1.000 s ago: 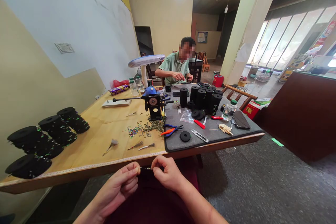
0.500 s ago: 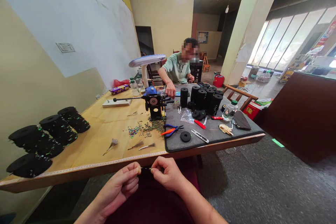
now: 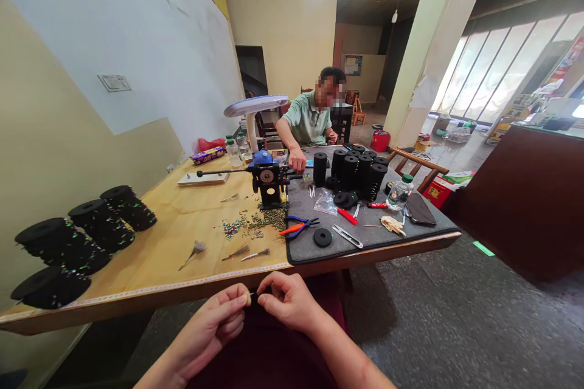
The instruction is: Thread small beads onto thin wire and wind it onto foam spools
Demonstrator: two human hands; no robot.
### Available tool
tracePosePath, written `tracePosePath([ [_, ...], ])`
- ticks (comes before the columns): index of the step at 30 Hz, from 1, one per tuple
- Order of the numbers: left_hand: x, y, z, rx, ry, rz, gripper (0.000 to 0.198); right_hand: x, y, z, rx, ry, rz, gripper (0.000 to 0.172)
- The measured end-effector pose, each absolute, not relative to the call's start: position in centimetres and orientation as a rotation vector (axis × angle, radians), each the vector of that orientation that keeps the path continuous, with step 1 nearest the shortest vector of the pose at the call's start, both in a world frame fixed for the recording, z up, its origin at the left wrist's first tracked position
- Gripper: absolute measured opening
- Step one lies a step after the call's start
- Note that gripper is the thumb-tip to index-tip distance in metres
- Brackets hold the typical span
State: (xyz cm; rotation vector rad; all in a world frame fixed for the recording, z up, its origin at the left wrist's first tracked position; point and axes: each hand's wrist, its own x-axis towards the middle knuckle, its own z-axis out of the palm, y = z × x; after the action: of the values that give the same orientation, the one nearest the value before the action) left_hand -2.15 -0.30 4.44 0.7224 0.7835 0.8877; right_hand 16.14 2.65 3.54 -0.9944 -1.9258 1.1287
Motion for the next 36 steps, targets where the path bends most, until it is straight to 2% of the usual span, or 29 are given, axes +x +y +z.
tracePosePath([
  [4,-1.8,-0.3,4.3,0.758,0.812,0.886,0.029,15.9,2.7,3.2,-0.984,-1.940,1.119,0.026],
  [13,-1.8,-0.5,4.1,0.771,0.808,0.879,0.027,15.6,2.9,2.5,-0.998,-1.877,1.094,0.012],
  [23,-1.2,-0.4,4.9,1.098,1.084,0.882,0.036,16.1,2.9,3.0,-1.049,-1.946,1.116,0.028],
  [28,-1.0,-0.4,4.7,1.289,1.194,0.911,0.036,16.0,2.9,2.8,-1.058,-1.952,1.094,0.024],
  [36,-1.2,-0.4,4.8,1.184,1.172,0.878,0.037,16.2,2.8,2.7,-1.063,-1.962,1.064,0.021],
])
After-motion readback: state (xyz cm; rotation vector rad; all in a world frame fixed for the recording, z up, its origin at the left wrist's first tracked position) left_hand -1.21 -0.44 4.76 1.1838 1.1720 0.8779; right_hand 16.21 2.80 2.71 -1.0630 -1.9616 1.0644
